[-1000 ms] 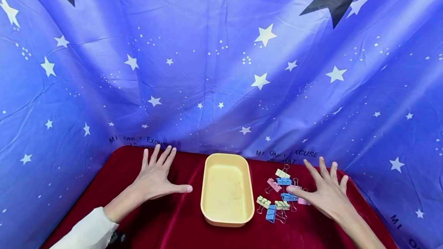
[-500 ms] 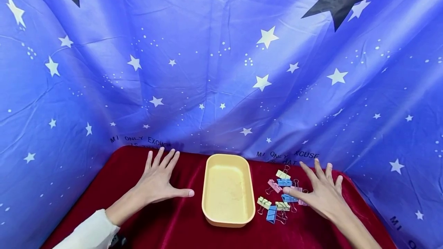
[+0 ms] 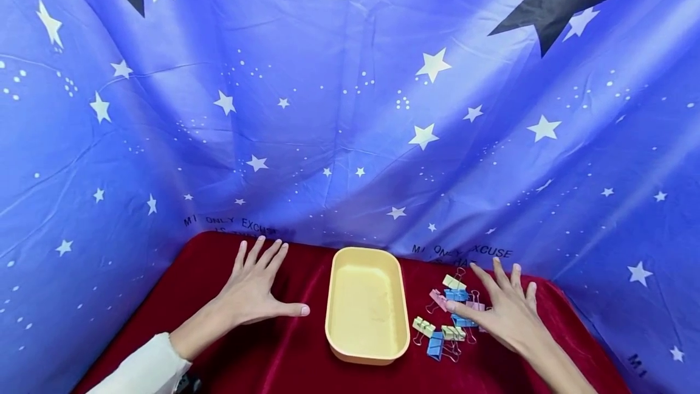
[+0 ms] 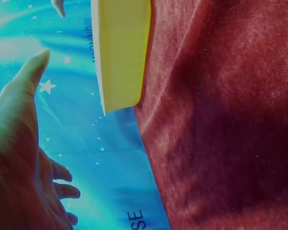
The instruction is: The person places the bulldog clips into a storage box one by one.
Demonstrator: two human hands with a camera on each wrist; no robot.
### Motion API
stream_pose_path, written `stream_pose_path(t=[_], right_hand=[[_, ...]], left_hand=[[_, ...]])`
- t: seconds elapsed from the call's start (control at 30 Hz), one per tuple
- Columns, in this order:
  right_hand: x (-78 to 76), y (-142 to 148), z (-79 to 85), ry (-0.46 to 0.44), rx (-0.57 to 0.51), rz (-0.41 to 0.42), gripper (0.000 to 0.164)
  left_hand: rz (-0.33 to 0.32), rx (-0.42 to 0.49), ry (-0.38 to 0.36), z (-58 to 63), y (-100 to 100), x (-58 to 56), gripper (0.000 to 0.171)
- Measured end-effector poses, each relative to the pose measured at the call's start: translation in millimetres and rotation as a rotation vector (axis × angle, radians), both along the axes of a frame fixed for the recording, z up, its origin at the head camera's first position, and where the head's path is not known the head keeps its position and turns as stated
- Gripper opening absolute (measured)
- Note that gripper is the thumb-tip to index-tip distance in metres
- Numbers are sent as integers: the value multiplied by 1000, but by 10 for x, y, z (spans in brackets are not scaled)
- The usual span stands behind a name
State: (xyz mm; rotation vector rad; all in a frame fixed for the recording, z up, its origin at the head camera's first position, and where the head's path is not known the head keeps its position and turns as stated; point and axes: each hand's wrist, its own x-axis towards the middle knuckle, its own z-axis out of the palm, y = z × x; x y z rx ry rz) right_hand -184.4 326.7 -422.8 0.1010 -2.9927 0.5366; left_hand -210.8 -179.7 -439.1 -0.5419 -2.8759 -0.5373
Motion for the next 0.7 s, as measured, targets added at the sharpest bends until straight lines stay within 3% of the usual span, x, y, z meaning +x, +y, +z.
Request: stream_pose_path(t=[0.23, 0.7], right_hand=[[-28, -7, -19, 14, 4, 7, 110], [-139, -41, -81, -30, 52, 19, 105]], left_hand=[[-11, 17, -8, -4, 51, 28, 141], [-63, -23, 43, -88, 188, 69, 131]])
